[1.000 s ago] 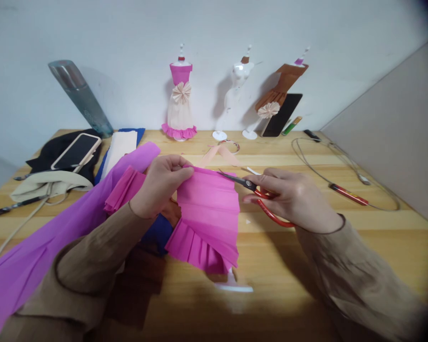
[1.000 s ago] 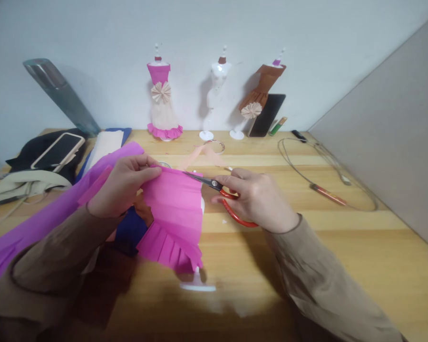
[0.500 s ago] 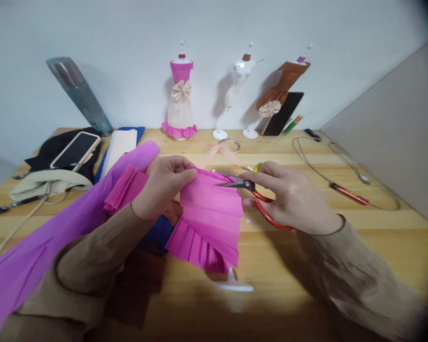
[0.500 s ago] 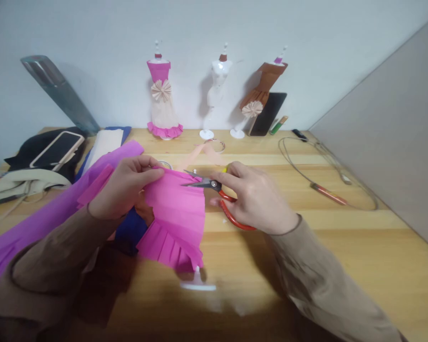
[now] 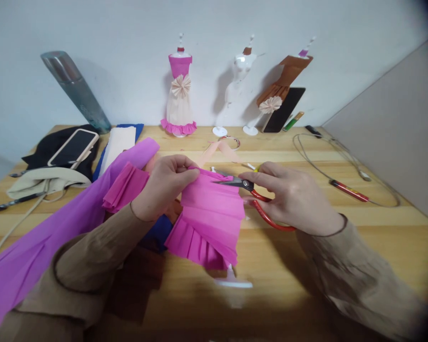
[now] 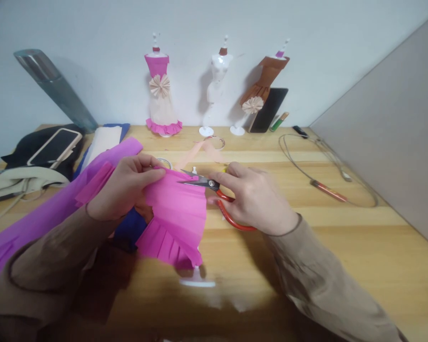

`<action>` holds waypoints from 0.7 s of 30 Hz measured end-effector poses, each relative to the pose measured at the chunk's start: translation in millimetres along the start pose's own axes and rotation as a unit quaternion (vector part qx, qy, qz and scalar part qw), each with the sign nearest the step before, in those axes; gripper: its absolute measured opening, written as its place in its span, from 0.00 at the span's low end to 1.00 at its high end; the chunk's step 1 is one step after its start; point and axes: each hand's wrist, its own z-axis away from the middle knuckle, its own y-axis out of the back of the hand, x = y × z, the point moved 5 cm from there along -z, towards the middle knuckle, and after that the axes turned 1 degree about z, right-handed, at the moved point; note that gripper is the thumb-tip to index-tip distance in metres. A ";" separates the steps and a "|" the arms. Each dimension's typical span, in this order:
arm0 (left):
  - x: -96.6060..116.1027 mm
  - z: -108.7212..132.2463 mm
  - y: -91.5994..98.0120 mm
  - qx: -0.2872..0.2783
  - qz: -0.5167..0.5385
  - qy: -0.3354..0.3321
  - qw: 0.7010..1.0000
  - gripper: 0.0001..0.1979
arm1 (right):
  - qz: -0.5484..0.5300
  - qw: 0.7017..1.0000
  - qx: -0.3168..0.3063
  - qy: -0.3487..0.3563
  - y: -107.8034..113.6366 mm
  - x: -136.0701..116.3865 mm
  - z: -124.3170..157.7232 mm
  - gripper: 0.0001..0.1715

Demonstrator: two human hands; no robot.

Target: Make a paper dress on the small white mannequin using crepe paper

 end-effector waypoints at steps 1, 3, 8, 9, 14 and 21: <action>-0.9 -0.3 -0.2 -0.004 0.007 0.005 1.000 0.03 | -0.001 1.000 0.001 -0.001 0.2 0.0 0.2 0.25; -2.8 -0.6 -0.6 -0.010 0.031 0.016 0.999 0.03 | -0.004 1.000 0.005 -0.004 1.0 0.1 0.5 0.25; -2.0 1.1 0.1 -0.004 0.039 0.025 0.999 0.03 | 0.007 1.000 0.012 0.001 2.6 -0.8 0.0 0.25; -1.2 1.7 0.0 -0.003 0.037 0.028 0.999 0.03 | 0.013 1.000 0.015 0.004 2.7 -1.2 -0.1 0.25; 0.5 2.7 0.0 -0.003 0.038 0.031 0.999 0.04 | 0.026 0.999 0.033 0.020 3.3 -3.3 0.0 0.29; -0.1 1.9 0.9 0.005 0.030 0.035 0.999 0.04 | 0.023 0.999 0.036 0.019 1.9 -1.0 0.3 0.25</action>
